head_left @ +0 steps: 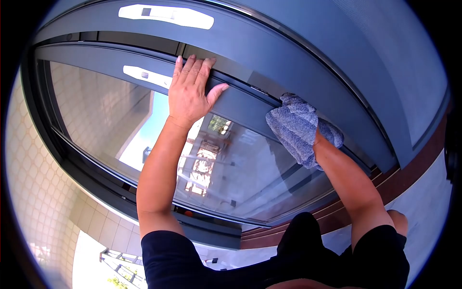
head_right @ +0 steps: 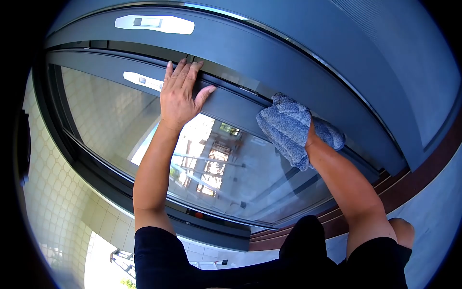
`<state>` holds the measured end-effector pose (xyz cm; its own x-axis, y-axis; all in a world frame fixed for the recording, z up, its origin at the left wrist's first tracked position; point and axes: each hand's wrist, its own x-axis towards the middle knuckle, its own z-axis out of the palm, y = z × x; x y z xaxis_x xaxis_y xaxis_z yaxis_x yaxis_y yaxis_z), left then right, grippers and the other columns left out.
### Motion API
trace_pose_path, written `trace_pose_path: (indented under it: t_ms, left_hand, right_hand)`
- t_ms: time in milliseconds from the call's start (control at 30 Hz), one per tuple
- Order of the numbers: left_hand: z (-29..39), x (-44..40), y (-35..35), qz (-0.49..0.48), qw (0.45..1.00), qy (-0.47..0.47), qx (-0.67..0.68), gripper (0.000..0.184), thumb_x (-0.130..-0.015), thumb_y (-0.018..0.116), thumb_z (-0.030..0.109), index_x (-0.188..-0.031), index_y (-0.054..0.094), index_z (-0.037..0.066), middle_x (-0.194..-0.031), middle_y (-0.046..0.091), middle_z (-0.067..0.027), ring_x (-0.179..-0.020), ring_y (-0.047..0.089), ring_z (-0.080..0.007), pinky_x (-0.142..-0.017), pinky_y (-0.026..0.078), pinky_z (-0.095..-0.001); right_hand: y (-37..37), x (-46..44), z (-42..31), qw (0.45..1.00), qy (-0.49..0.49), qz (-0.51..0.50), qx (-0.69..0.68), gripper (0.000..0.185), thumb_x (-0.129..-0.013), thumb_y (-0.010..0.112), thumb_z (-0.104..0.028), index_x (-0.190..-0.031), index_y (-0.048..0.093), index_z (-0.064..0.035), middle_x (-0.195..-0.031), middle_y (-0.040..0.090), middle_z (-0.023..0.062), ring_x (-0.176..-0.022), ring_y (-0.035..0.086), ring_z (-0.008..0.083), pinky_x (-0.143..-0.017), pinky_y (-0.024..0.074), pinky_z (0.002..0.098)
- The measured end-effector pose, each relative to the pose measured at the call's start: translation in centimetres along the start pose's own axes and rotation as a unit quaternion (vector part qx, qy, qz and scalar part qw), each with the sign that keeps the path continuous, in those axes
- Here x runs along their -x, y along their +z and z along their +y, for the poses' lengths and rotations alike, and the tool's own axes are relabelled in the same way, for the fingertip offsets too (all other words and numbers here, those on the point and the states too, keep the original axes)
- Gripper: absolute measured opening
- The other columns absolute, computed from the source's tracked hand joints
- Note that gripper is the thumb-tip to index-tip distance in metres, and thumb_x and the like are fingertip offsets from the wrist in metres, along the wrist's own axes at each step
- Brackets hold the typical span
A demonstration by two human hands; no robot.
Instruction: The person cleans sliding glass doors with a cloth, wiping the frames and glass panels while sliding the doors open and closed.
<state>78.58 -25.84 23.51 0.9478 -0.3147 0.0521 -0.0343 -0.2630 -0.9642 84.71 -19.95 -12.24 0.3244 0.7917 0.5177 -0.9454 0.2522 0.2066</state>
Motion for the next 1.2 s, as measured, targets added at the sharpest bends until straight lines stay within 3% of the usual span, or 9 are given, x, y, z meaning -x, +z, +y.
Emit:
trace_pose_path:
  t_ms: [167,300,400,500,700,933,1000,1133,1200]
  left_hand:
    - [-4.3,-0.9,-1.4,-0.033,0.997,0.059,-0.022,0.050,-0.094,0.071,0.044,-0.131,0.065,0.011,-0.116,0.074,-0.0110,-0.123,0.066,-0.0270,-0.123,0.031,-0.0523]
    - [-14.1,-1.8,-1.8,0.006,0.979,-0.115,-0.171,0.057,-0.104,0.053,0.053,-0.136,0.064,0.007,-0.133,0.068,-0.0170,-0.133,0.058,-0.0312,-0.121,0.030,-0.0538]
    - [-18.5,-2.6,-2.7,0.004,0.958,-0.276,-0.082,0.061,-0.103,0.052,0.057,-0.141,0.061,0.011,-0.145,0.060,-0.0152,-0.141,0.050,-0.0341,-0.121,0.028,-0.0578]
    - [-19.8,-2.0,-2.8,-0.061,0.965,-0.212,-0.143,0.065,-0.105,0.045,0.059,-0.143,0.060,0.008,-0.151,0.054,-0.0186,-0.146,0.043,-0.0379,-0.122,0.025,-0.0569]
    - [-11.8,-0.3,-1.6,-0.005,0.986,-0.129,-0.109,0.069,-0.098,0.066,0.050,-0.144,0.052,0.000,-0.142,0.058,-0.0237,-0.141,0.048,-0.0405,-0.121,0.029,-0.0558]
    - [-3.3,1.0,-1.3,-0.032,0.999,0.007,0.023,0.068,-0.091,0.072,0.051,-0.142,0.057,0.008,-0.141,0.060,-0.0178,-0.139,0.051,-0.0359,-0.122,0.030,-0.0561]
    - [-5.8,-0.2,-2.1,-0.033,0.999,-0.001,-0.030,0.063,-0.095,0.068,0.050,-0.141,0.059,0.008,-0.135,0.064,-0.0163,-0.134,0.057,-0.0321,-0.122,0.029,-0.0553]
    - [-12.8,-0.5,-0.9,0.019,0.981,-0.145,-0.128,0.054,-0.104,0.057,0.042,-0.141,0.059,0.003,-0.140,0.061,-0.0203,-0.138,0.051,-0.0361,-0.122,0.028,-0.0566]
    - [-12.1,-0.3,-0.1,0.040,0.987,-0.105,-0.118,0.053,-0.103,0.059,0.041,-0.140,0.060,0.003,-0.140,0.061,-0.0200,-0.139,0.050,-0.0373,-0.121,0.028,-0.0571]
  right_hand:
    - [-0.6,-0.2,0.1,1.000,-0.013,-0.010,-0.005,0.044,-0.112,0.040,-0.033,-0.141,0.059,-0.0049,-0.128,0.069,0.0211,-0.113,0.070,0.0374,-0.097,0.0603,0.0494]
    - [-0.4,0.0,-0.2,0.996,-0.008,0.008,0.089,0.046,-0.113,0.037,-0.033,-0.142,0.057,-0.0040,-0.130,0.068,0.0212,-0.116,0.069,0.0369,-0.099,0.0592,0.0489]
    - [-0.6,0.0,0.0,0.999,-0.004,0.023,0.024,0.046,-0.113,0.037,-0.033,-0.141,0.059,-0.0036,-0.127,0.070,0.0205,-0.112,0.071,0.0354,-0.095,0.0612,0.0469]
    - [0.0,0.3,-0.2,0.999,-0.001,0.026,0.028,0.047,-0.113,0.038,-0.036,-0.141,0.059,-0.0043,-0.127,0.070,0.0202,-0.111,0.072,0.0328,-0.093,0.0621,0.0455]
    - [-0.8,-0.7,0.3,0.999,-0.004,0.035,0.039,0.051,-0.112,0.041,-0.043,-0.141,0.059,-0.0057,-0.129,0.069,0.0188,-0.113,0.071,0.0312,-0.094,0.0611,0.0441]
    - [-3.1,-2.2,1.4,0.977,-0.097,-0.038,0.185,0.046,-0.113,0.040,-0.036,-0.142,0.059,-0.0056,-0.129,0.069,0.0177,-0.112,0.071,0.0320,-0.096,0.0600,0.0445]
    - [-3.0,-2.1,1.0,0.952,-0.134,-0.036,0.274,0.045,-0.113,0.040,-0.035,-0.141,0.059,-0.0053,-0.129,0.069,0.0175,-0.111,0.071,0.0318,-0.097,0.0600,0.0440]
    - [0.2,0.1,0.0,0.999,-0.019,0.015,0.048,0.044,-0.113,0.040,-0.033,-0.140,0.061,-0.0039,-0.128,0.070,0.0177,-0.111,0.071,0.0310,-0.096,0.0607,0.0420]
    - [-0.6,-0.2,-0.3,0.996,-0.035,0.017,0.080,0.044,-0.113,0.041,-0.032,-0.139,0.060,-0.0027,-0.129,0.069,0.0187,-0.111,0.071,0.0316,-0.095,0.0612,0.0419]
